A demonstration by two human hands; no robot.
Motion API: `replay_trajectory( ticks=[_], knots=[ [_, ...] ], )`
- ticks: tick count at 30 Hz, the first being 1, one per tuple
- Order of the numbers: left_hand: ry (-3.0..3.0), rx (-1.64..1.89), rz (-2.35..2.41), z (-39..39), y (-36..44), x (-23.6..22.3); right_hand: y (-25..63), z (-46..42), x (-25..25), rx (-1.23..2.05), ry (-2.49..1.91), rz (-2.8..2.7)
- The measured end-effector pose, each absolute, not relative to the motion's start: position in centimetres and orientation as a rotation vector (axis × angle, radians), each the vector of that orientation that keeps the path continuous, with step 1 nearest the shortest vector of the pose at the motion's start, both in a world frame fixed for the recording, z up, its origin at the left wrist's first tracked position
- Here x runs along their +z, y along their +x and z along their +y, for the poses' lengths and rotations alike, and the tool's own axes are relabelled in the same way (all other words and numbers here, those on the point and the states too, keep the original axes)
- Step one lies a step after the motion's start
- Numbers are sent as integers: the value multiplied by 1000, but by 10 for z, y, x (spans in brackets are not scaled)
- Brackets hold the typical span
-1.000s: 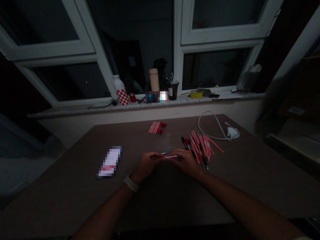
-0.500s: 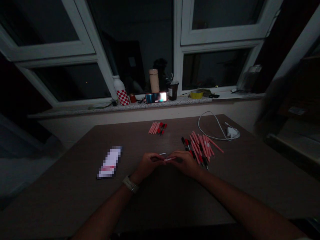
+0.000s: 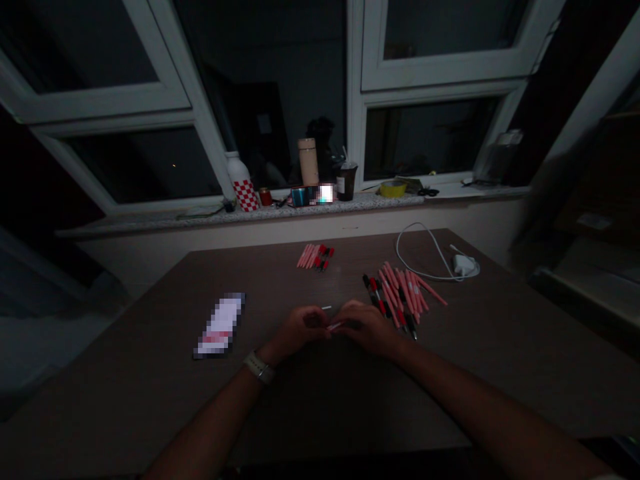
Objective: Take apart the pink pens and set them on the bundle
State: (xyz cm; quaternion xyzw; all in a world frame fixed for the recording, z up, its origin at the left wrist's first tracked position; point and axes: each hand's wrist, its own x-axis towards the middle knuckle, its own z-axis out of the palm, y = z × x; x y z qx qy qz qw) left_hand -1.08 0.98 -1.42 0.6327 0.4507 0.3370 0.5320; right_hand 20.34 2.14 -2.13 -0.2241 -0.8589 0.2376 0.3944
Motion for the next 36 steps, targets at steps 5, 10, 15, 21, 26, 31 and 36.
replay_trajectory(
  ticks=[5,10,15,21,26,31,36],
  knots=[
    [1515,737,1022,7,-10,-11,203,17,-20,676,-593,-2186],
    [1549,749,1011,7,-11,-14,203,14,-20,686,-631,-2210],
    [1552,788,1022,5,-8,-11,202,13,-20,637,-642,-2245],
    [1611,862,1079,4,-6,-4,200,13,-21,816,-719,-2045],
    [1700,1047,1381,6,-7,-3,199,22,-23,896,-799,-1542],
    [2080,1080,1623,9,-11,-4,200,25,-19,798,-821,-1500],
    [2409,868,1779,10,-18,-13,199,23,-17,689,-890,-1539]
  ],
)
